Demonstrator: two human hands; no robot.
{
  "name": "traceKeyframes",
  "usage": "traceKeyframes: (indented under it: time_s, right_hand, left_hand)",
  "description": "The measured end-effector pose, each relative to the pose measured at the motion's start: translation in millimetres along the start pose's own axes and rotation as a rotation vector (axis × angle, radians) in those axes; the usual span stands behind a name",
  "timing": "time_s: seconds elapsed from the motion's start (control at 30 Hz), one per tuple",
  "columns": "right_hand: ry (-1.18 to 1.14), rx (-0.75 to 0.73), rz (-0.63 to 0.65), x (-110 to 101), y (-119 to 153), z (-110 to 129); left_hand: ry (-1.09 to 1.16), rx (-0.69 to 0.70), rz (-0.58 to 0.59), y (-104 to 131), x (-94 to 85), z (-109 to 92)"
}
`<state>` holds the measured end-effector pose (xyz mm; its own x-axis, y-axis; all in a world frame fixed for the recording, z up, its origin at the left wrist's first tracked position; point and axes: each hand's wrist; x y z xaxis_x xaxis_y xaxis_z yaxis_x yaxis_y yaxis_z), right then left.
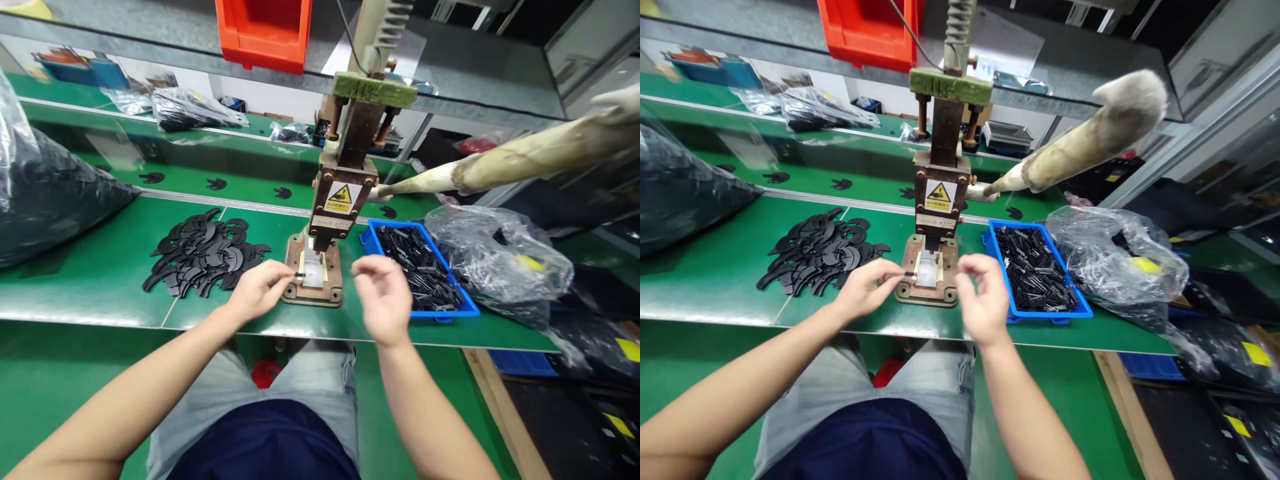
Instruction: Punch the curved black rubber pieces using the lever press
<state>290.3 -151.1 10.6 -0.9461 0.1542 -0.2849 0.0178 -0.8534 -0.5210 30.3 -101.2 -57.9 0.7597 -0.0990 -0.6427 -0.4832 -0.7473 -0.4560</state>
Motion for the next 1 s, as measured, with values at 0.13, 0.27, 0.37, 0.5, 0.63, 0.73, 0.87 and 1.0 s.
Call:
traceKeyframes:
  time_s: [0.13,0.27,0.37,0.5,0.63,0.73,0.87,1.0]
  right_hand:
    - [-0.16,-0.464,-0.315,-44,-83,69]
    - [-0.171,-0.52,-0.052,-56,-123,117]
    - [-0.156,-0.528,-0.026,-51,-122,117]
    - [-0.15,-0.551,-0.126,-35,-88,93]
    - [0.02,-0.51,-0.165,-19,-34,58]
    - [0.103,-0.503,-0.151,-15,-7,35]
    - [0.097,-0.546,-0.15,-16,-3,22]
    - [0.065,-0.569,-0.17,-15,-7,21]
  left_hand:
    - [-0.153,-0.021,0.046,-41,8.1,34]
    - [-0.303,0.035,0.193,-63,15.9,36]
    - [-0.37,0.081,0.269,-70,16.7,29]
    - [-0.373,0.11,0.306,-73,14.5,28]
    - [-0.303,0.121,0.278,-70,16.7,29]
    - [-0.273,0.101,0.273,-69,17.2,26]
    - [-0.356,0.021,0.333,-75,-6.6,33]
    - [-0.598,-0.233,0.4,-81,-61.3,65]
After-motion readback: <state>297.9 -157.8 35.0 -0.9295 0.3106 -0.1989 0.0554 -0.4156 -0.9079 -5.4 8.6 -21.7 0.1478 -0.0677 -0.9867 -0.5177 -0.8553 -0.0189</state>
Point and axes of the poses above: each hand's wrist, its own y-axis away from the middle knuckle, its own x-axis out of the palm, z = x × y, and after that the axes turned 9 degrees about z, right-handed
